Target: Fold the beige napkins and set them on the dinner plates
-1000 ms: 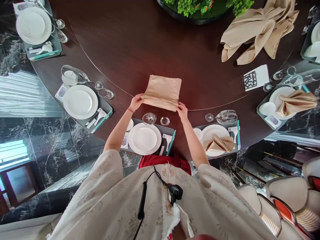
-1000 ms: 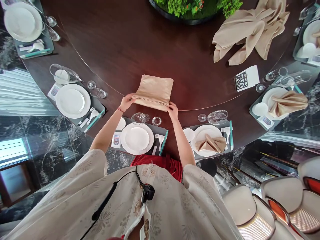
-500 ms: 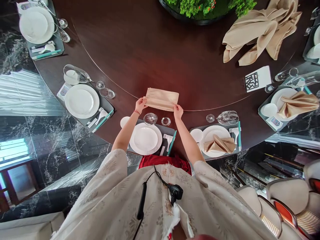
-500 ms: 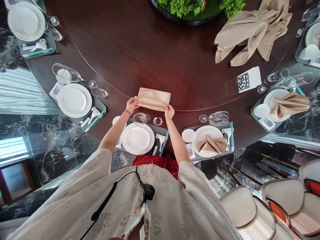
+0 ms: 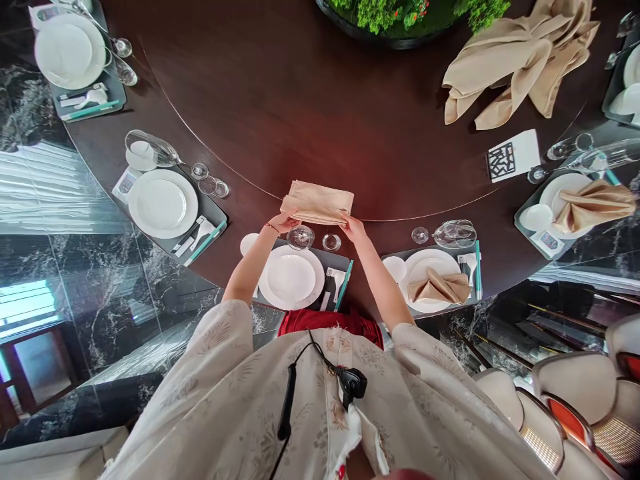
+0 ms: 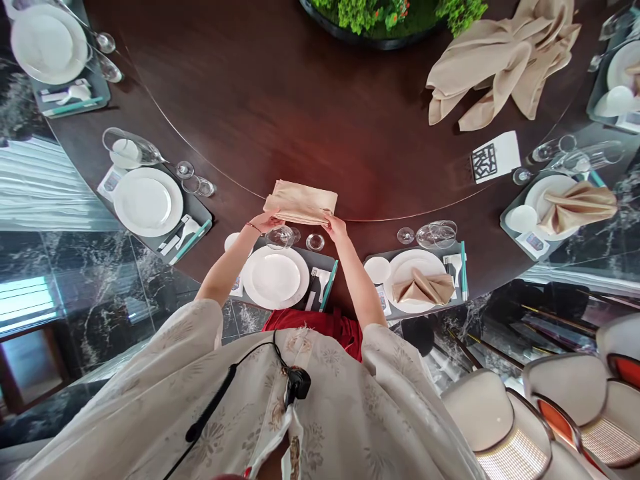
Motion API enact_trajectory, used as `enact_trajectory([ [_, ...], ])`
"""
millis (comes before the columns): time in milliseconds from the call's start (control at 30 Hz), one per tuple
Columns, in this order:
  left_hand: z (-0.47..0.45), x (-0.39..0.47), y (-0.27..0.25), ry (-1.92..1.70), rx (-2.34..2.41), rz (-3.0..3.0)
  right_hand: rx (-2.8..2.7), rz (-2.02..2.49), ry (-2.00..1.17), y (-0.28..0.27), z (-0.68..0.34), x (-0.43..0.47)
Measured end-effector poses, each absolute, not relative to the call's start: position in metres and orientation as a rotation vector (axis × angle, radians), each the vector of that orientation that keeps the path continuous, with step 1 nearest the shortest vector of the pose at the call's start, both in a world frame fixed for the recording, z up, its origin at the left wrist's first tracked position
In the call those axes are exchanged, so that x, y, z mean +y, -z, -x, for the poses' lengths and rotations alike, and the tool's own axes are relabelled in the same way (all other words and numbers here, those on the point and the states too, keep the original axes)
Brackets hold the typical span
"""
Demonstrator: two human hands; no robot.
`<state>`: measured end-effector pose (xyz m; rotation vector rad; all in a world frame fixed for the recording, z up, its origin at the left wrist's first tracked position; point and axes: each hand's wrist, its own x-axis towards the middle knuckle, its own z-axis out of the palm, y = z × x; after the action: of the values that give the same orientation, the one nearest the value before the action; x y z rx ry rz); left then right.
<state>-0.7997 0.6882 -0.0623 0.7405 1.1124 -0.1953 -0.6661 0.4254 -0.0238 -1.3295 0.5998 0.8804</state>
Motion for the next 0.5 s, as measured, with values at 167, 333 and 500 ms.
enact_trajectory([
  [167, 0.788, 0.671, 0.052, -0.212, 1.052, -0.71, 0.521, 1.272, -1.011, 0.006, 0.675, 0.464],
  [333, 0.774, 0.685, 0.037, -0.285, 0.934, -0.949, 0.245, 1.295, -1.107, -0.008, 0.678, 0.499],
  [500, 0.74, 0.714, -0.012, -0.412, 0.745, -0.908, 0.196, 1.207, -1.111, -0.016, 0.663, 0.511],
])
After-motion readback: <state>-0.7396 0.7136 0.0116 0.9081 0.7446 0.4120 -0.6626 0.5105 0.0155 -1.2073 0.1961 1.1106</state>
